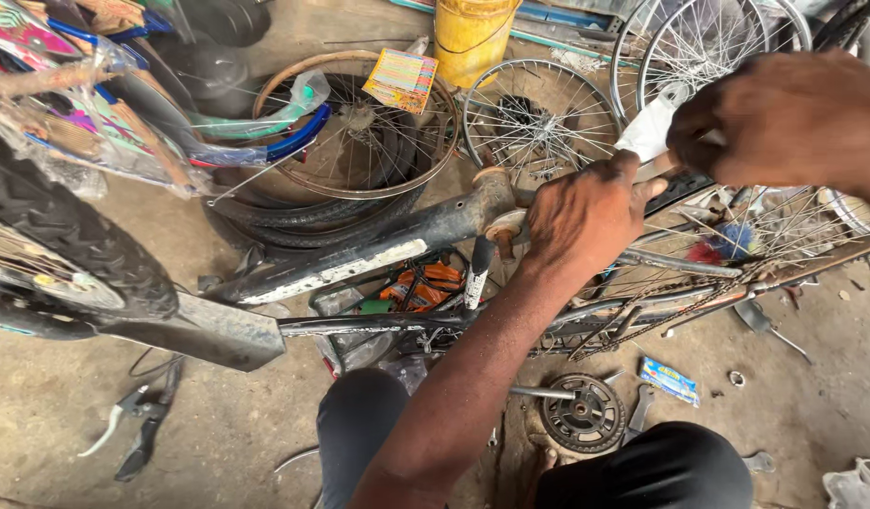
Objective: The person removes the bicycle chain and crankset from the frame using a wrench and hammer. They then use a green block to tap the bottom bracket area and continue to loosen and remove components from the bicycle's drivetrain.
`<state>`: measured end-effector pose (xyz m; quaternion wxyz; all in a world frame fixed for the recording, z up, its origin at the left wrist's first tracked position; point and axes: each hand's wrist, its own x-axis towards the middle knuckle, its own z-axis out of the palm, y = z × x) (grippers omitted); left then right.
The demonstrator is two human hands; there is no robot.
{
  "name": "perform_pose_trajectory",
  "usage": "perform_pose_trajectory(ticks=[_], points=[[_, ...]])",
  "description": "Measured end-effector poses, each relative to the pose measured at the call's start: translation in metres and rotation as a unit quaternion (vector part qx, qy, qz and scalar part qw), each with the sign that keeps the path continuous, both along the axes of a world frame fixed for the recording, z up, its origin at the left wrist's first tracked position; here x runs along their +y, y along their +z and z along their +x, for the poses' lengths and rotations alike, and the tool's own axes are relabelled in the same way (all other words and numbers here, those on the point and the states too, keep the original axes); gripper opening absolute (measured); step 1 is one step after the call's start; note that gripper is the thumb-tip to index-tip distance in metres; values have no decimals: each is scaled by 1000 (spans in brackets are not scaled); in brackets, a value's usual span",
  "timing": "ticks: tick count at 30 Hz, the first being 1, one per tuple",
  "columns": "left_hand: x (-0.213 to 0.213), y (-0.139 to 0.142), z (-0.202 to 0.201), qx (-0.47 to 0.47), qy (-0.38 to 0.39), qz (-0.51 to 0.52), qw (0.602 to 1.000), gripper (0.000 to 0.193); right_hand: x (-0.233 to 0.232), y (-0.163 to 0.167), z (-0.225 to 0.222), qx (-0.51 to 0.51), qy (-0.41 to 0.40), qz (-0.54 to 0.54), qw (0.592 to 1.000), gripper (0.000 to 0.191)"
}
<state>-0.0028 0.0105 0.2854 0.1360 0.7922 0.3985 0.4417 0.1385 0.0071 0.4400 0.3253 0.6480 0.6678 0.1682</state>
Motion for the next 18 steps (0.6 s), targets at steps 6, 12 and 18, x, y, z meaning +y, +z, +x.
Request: perform_pose_trajectory(ticks=[6, 12, 18], points=[[0, -4, -4, 3, -5, 23, 1000, 39, -16, -13, 21, 73, 214, 72, 972, 43], [-5, -2, -4, 12, 6, 11, 1000, 44, 14, 6, 20, 63, 83, 70, 992, 39], [1, -2, -2, 35, 18, -13, 999, 38, 37, -9, 30, 90, 65, 136, 985, 33]])
